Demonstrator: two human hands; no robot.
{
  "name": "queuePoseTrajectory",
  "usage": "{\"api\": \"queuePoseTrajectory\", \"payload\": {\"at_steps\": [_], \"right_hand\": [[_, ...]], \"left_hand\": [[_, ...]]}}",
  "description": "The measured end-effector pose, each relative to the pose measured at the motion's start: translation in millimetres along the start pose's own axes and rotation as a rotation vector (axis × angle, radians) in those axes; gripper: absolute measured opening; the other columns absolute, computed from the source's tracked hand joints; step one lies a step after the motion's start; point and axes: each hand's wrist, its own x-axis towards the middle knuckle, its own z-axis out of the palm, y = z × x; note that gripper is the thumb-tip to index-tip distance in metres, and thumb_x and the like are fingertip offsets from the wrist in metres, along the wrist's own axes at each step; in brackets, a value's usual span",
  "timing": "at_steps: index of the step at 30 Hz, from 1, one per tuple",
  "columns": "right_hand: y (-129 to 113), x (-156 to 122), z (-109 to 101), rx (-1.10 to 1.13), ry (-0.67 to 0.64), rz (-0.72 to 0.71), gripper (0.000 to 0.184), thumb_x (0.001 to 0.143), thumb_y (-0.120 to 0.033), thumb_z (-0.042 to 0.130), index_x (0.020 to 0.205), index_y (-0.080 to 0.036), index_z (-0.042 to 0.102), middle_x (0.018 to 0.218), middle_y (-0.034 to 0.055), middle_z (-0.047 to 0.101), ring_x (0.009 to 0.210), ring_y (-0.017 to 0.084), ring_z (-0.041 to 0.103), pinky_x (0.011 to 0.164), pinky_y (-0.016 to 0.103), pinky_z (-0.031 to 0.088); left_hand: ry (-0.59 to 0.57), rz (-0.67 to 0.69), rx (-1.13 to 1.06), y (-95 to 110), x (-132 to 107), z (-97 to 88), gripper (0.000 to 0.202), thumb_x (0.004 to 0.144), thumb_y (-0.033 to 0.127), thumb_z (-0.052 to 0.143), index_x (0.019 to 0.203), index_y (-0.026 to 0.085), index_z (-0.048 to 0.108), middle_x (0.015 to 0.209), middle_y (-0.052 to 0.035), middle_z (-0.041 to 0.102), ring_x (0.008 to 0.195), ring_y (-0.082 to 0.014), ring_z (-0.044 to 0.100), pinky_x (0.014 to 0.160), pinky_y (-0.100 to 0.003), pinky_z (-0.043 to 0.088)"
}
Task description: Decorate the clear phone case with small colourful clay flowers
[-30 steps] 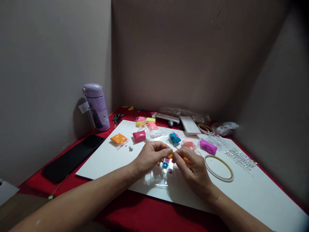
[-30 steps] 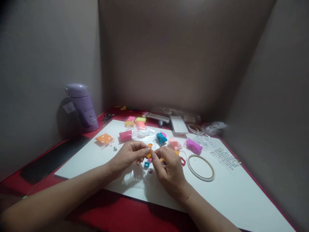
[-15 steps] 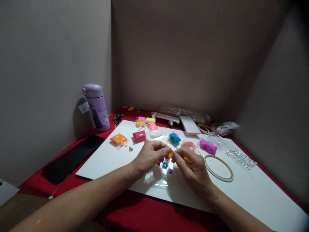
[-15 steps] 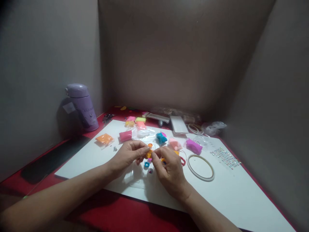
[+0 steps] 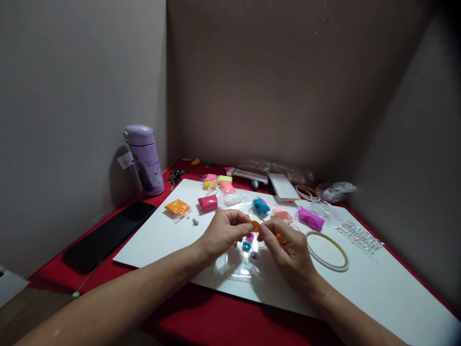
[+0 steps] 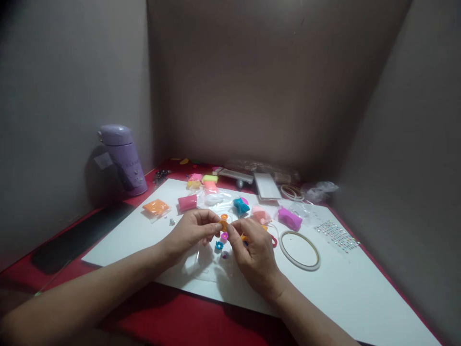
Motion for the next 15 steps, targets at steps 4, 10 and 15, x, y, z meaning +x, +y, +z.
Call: {"api": "queuePoseTrajectory", "payload": {"at_steps": [4, 10, 15], "right_hand": [[1.3, -0.6, 0.6, -0.003, -0.005, 0.005, 0.021, 0.091, -0.029, 0.052, 0.073, -0.020, 0.059, 0.070, 0.0031, 0.060, 0.065, 0.017, 0.055, 0.060, 0.030, 0.043], [2.0, -0.7, 0.5, -0.002, -0.002, 0.000, 0.021, 0.091, -0.029, 0.052, 0.073, -0.020, 0.059, 0.069, 0.0031, 0.059, 0.065, 0.017, 0.055, 0.060, 0.030, 0.042], [1.5, 0.1, 0.6, 0.000, -0.017, -0.005, 0.022, 0.091, -0.029, 0.051, 0.073, -0.019, 0.059, 0.070, 0.0035, 0.060, 0.066, 0.017, 0.055, 0.061, 0.030, 0.041]], "left_hand": [[0.006, 0.002, 0.001, 0.7, -0.3, 0.5, 0.024, 0.066, 0.034, 0.073, 0.070, 0.013, 0.062, 0.061, 0.0006, 0.058, 0.049, -0.0071, 0.045, 0.048, -0.021, 0.033], [-0.016, -0.010, 0.005, 1.0, -0.8, 0.0, 0.025, 0.066, 0.033, 0.074, 0.075, 0.012, 0.064, 0.065, -0.0007, 0.061, 0.053, -0.0079, 0.049, 0.048, -0.021, 0.033], [-0.051, -0.019, -0.010, -1.8, 1.2, -1.8, 0.026, 0.066, 0.033, 0.074, 0.075, 0.012, 0.063, 0.066, -0.0007, 0.061, 0.053, -0.0072, 0.048, 0.047, -0.020, 0.033]]}}
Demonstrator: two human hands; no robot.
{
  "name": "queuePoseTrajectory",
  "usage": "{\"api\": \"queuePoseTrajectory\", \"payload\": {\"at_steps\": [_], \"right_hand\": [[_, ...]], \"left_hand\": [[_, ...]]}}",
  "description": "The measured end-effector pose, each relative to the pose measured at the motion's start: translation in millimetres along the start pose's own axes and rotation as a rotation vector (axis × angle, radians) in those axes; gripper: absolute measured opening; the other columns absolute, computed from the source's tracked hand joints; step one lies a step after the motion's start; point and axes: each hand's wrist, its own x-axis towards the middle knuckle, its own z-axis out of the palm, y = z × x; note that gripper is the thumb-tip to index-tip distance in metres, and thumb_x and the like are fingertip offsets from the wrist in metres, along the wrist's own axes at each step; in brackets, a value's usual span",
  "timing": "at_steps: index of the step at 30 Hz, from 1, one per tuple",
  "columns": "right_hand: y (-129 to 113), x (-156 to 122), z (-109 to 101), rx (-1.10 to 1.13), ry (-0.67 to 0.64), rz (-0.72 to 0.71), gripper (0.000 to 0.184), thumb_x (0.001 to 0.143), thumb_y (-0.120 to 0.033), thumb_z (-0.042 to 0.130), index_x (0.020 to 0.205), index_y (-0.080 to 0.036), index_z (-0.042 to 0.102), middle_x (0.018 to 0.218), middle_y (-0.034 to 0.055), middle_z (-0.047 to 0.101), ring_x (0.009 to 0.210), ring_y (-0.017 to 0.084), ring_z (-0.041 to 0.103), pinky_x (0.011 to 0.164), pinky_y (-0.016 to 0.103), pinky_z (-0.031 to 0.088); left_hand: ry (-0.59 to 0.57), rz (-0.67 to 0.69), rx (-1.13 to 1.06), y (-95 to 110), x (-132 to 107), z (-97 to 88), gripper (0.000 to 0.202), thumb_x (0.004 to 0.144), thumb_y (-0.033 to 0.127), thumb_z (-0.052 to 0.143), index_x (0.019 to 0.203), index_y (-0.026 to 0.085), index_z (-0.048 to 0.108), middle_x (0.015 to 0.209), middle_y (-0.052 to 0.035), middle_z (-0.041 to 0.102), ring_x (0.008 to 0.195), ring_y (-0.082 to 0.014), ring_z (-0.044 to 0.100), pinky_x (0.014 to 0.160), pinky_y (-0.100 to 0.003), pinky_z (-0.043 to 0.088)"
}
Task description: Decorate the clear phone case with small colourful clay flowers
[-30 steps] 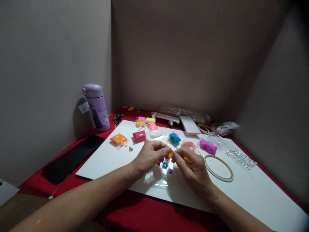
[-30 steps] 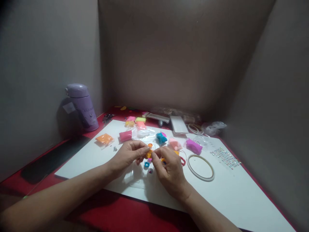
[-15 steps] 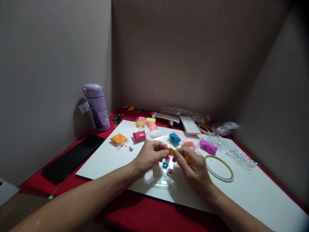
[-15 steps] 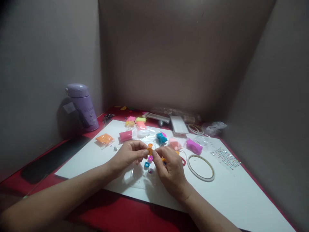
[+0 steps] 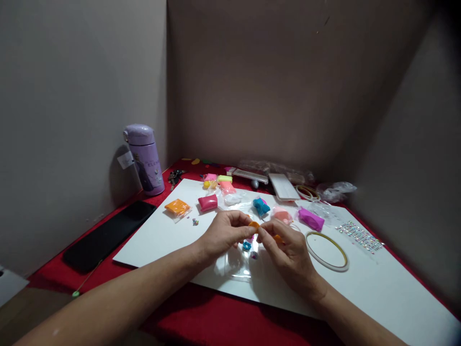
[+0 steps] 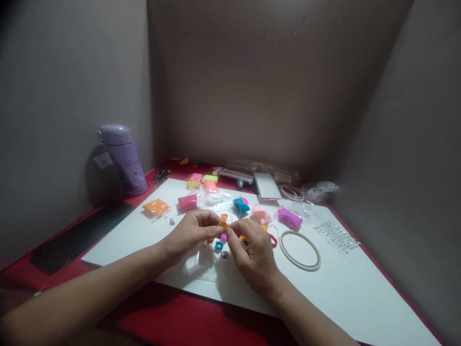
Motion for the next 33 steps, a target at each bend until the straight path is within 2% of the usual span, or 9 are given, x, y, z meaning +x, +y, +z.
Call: {"api": "queuePoseTrajectory", "payload": {"at_steps": [6, 14, 22, 28, 33], "right_hand": [[-1.5, -1.1, -1.4, 0.006, 0.006, 0.021, 0.024, 0.092, -0.030, 0.049, 0.072, -0.020, 0.058, 0.070, 0.0030, 0.059, 0.065, 0.016, 0.054, 0.059, 0.029, 0.041], [0.7, -2.3, -0.8, 0.009, 0.008, 0.015, 0.022, 0.091, -0.029, 0.051, 0.072, -0.019, 0.057, 0.069, 0.0032, 0.057, 0.065, 0.016, 0.053, 0.060, 0.030, 0.041], [-0.6, -0.8, -1.3, -0.019, -0.007, -0.044, 0.022, 0.092, -0.026, 0.050, 0.072, -0.019, 0.057, 0.069, 0.0027, 0.058, 0.065, 0.016, 0.053, 0.062, 0.030, 0.039], [1.0, -2.0, -2.0, -0.043, 0.025, 0.034, 0.030, 0.095, -0.031, 0.044, 0.070, -0.020, 0.055, 0.067, 0.0022, 0.056, 0.064, 0.016, 0.052, 0.060, 0.029, 0.039], [0.8, -1.1, -0.6, -0.015, 0.057, 0.025, 0.016, 0.091, -0.030, 0.053, 0.078, -0.020, 0.056, 0.075, 0.0024, 0.059, 0.068, 0.016, 0.055, 0.061, 0.028, 0.042]], "left_hand": [[0.020, 0.004, -0.009, -0.2, -1.0, 0.5, 0.021, 0.067, 0.030, 0.071, 0.071, 0.013, 0.059, 0.063, 0.0020, 0.056, 0.050, -0.0059, 0.045, 0.048, -0.021, 0.034], [-0.003, -0.009, 0.024, 1.8, -1.6, 1.6, 0.026, 0.066, 0.035, 0.073, 0.073, 0.012, 0.062, 0.066, 0.0002, 0.058, 0.053, -0.0072, 0.046, 0.048, -0.021, 0.033], [-0.039, 0.026, 0.018, -2.7, -0.7, 0.8, 0.020, 0.068, 0.030, 0.072, 0.068, 0.012, 0.061, 0.061, 0.0020, 0.056, 0.055, -0.0070, 0.046, 0.052, -0.021, 0.034], [-0.007, 0.007, 0.028, -0.6, -0.3, 0.6, 0.025, 0.067, 0.034, 0.073, 0.071, 0.012, 0.062, 0.062, 0.0010, 0.057, 0.052, -0.0073, 0.045, 0.048, -0.022, 0.033], [-0.031, 0.013, -0.005, 1.5, -1.4, 2.5, 0.022, 0.066, 0.030, 0.074, 0.068, 0.012, 0.061, 0.059, 0.0022, 0.055, 0.053, -0.0069, 0.045, 0.051, -0.021, 0.033]]}}
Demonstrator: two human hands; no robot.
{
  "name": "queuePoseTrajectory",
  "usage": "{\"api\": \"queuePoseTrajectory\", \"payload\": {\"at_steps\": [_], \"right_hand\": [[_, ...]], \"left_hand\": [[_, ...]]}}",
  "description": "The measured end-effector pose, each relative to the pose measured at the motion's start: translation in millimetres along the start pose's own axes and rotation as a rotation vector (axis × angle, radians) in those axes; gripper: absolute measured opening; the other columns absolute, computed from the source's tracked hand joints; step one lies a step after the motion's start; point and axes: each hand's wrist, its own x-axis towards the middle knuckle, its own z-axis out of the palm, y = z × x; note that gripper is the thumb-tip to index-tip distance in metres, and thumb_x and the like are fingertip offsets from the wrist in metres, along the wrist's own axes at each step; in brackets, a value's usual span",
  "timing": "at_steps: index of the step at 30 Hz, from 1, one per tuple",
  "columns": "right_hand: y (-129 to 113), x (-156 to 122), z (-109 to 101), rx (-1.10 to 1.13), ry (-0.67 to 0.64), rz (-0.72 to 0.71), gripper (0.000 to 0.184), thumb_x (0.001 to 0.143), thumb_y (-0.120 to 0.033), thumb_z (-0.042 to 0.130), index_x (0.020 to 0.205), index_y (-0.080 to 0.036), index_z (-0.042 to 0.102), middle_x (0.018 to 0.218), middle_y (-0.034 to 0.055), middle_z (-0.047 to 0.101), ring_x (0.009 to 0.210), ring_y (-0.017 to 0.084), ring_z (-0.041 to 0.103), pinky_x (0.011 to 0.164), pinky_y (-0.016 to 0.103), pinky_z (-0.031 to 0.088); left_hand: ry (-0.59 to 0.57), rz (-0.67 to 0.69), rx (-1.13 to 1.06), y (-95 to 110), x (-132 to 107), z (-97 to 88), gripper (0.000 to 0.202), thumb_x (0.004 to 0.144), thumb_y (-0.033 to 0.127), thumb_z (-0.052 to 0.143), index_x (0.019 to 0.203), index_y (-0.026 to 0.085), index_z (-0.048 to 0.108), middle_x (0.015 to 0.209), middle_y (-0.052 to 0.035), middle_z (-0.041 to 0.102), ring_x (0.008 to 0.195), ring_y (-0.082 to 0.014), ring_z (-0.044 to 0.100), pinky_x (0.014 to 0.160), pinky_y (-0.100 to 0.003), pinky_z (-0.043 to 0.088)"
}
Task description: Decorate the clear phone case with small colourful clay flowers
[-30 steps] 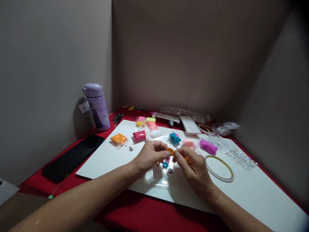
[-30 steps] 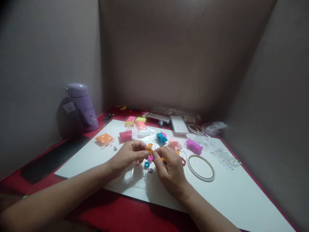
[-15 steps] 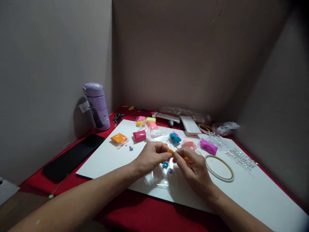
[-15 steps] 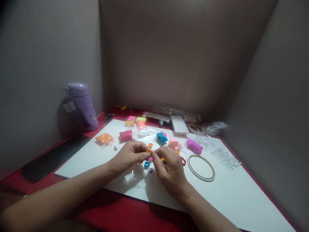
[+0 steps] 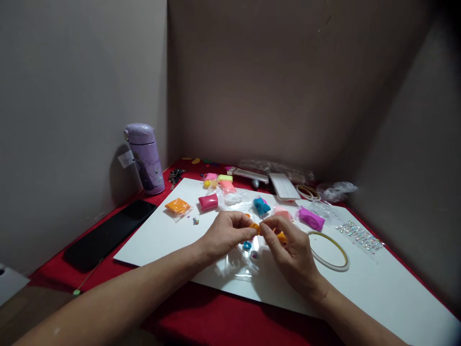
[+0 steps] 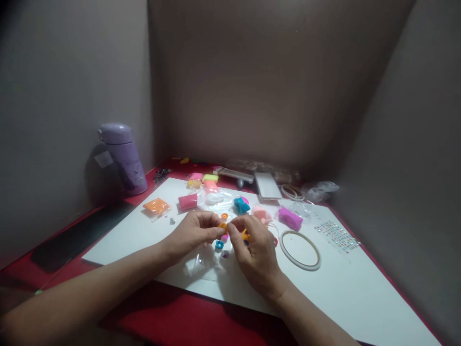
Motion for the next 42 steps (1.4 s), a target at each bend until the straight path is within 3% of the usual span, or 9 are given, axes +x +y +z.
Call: {"api": "queuePoseTrajectory", "payload": {"at_steps": [13, 28, 32, 42], "right_hand": [[-0.2, 0.0, 1.0, 0.000, -0.017, -0.083, 0.018, 0.090, -0.024, 0.054, 0.073, -0.019, 0.056, 0.069, 0.0014, 0.057, 0.065, 0.015, 0.053, 0.061, 0.029, 0.040], [1.0, -0.7, 1.6, 0.035, -0.011, 0.005, 0.019, 0.090, -0.029, 0.055, 0.073, -0.020, 0.057, 0.070, 0.0020, 0.058, 0.065, 0.015, 0.055, 0.058, 0.027, 0.042], [0.5, -0.4, 1.0, 0.049, 0.019, 0.010, 0.020, 0.089, -0.029, 0.056, 0.072, -0.020, 0.057, 0.069, 0.0020, 0.059, 0.065, 0.015, 0.055, 0.058, 0.027, 0.043], [-1.7, 0.1, 1.1, 0.057, -0.005, 0.002, 0.014, 0.090, -0.027, 0.055, 0.078, -0.020, 0.059, 0.075, 0.0022, 0.061, 0.069, 0.016, 0.058, 0.063, 0.028, 0.044]], "left_hand": [[0.011, 0.027, 0.000, 2.5, -0.9, -0.5, 0.019, 0.066, 0.029, 0.074, 0.071, 0.012, 0.066, 0.062, 0.0017, 0.059, 0.056, -0.0077, 0.048, 0.055, -0.023, 0.036], [0.034, 0.012, 0.066, 1.6, -0.4, -2.3, 0.027, 0.070, 0.038, 0.072, 0.078, 0.013, 0.067, 0.066, 0.0004, 0.060, 0.054, -0.0078, 0.047, 0.048, -0.021, 0.034], [-0.007, -0.034, 0.012, -1.5, 0.2, -3.0, 0.028, 0.065, 0.037, 0.076, 0.076, 0.013, 0.065, 0.063, 0.0020, 0.057, 0.053, -0.0072, 0.046, 0.048, -0.021, 0.033], [0.016, -0.016, 0.018, 1.3, -1.6, -0.4, 0.023, 0.064, 0.031, 0.075, 0.069, 0.013, 0.061, 0.061, 0.0022, 0.055, 0.056, -0.0081, 0.046, 0.052, -0.022, 0.033]]}}
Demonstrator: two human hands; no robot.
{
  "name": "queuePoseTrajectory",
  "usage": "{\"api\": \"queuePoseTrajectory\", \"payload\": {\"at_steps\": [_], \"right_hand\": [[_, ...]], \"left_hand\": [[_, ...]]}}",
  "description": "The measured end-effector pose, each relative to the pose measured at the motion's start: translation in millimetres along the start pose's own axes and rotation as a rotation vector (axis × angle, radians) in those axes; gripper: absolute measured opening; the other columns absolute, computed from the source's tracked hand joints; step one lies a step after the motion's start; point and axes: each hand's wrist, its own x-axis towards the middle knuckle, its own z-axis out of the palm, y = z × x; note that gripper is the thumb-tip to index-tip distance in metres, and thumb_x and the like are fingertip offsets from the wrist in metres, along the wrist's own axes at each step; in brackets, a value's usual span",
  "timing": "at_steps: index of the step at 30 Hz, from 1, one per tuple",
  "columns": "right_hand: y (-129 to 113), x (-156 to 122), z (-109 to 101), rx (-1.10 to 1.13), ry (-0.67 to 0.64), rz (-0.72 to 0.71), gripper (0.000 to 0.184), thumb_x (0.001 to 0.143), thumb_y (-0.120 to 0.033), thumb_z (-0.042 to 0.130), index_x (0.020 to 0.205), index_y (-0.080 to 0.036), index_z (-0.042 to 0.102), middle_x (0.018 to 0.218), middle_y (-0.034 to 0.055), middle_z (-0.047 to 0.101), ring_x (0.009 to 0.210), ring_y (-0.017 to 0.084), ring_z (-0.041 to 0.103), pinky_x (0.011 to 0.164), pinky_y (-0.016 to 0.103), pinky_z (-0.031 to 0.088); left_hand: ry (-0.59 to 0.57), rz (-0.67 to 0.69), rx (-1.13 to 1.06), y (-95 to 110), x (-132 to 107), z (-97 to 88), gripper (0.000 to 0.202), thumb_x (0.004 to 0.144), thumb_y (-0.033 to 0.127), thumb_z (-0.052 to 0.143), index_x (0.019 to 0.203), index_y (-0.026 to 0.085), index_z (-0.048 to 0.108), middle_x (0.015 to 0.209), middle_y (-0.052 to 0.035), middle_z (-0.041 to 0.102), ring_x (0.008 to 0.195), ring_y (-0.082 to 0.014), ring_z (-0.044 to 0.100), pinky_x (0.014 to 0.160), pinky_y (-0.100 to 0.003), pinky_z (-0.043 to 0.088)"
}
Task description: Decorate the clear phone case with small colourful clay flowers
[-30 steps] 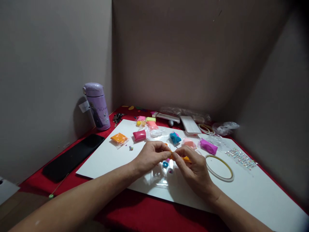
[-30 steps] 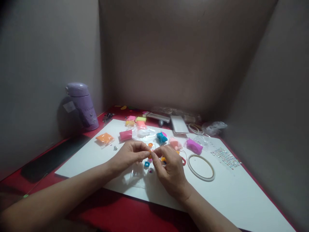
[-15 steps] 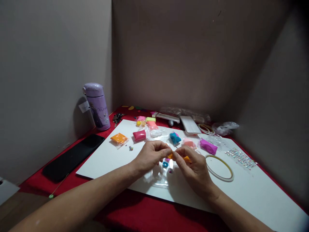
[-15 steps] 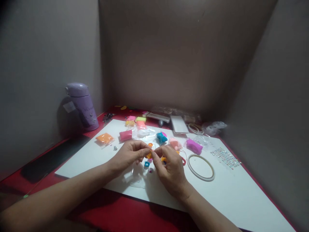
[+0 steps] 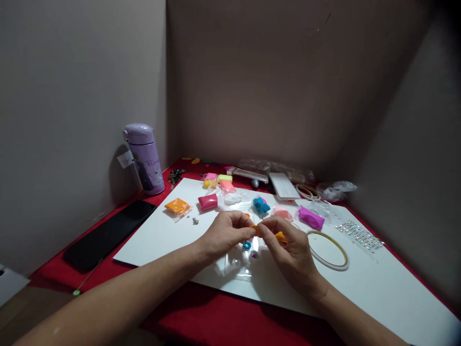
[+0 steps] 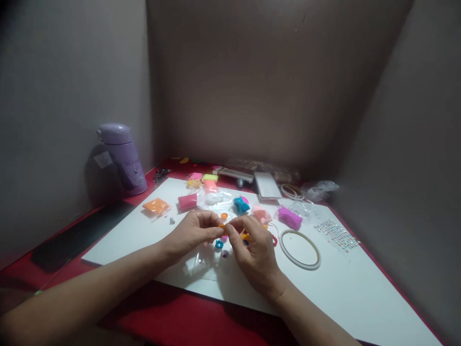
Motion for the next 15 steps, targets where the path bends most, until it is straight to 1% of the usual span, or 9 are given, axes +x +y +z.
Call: {"api": "queuePoseTrajectory", "payload": {"at_steps": [6, 12, 15], "right_hand": [[1.0, 1.4, 0.8, -0.020, -0.010, -0.057, 0.016, 0.089, -0.026, 0.056, 0.074, -0.020, 0.059, 0.070, 0.0016, 0.059, 0.067, 0.016, 0.056, 0.062, 0.029, 0.043], [-1.6, 0.6, -1.9, -0.010, 0.007, -0.022, 0.020, 0.092, -0.030, 0.051, 0.077, -0.020, 0.059, 0.072, 0.0021, 0.061, 0.067, 0.016, 0.056, 0.061, 0.029, 0.044], [-1.7, 0.2, -1.8, -0.014, 0.008, -0.010, 0.021, 0.092, -0.031, 0.052, 0.075, -0.020, 0.059, 0.071, 0.0020, 0.060, 0.066, 0.016, 0.055, 0.060, 0.029, 0.043]], "left_hand": [[-0.011, 0.011, 0.028, 1.2, -0.2, 0.2, 0.025, 0.065, 0.032, 0.076, 0.065, 0.013, 0.060, 0.060, 0.0029, 0.054, 0.056, -0.0073, 0.045, 0.053, -0.022, 0.032], [-0.014, -0.014, -0.003, 3.0, 0.3, -0.4, 0.022, 0.067, 0.029, 0.074, 0.068, 0.012, 0.060, 0.062, 0.0018, 0.057, 0.055, -0.0071, 0.046, 0.053, -0.022, 0.034], [-0.012, -0.024, -0.015, 4.0, -0.4, 0.3, 0.019, 0.067, 0.026, 0.073, 0.069, 0.013, 0.060, 0.063, 0.0010, 0.058, 0.057, -0.0077, 0.048, 0.053, -0.022, 0.035]]}}
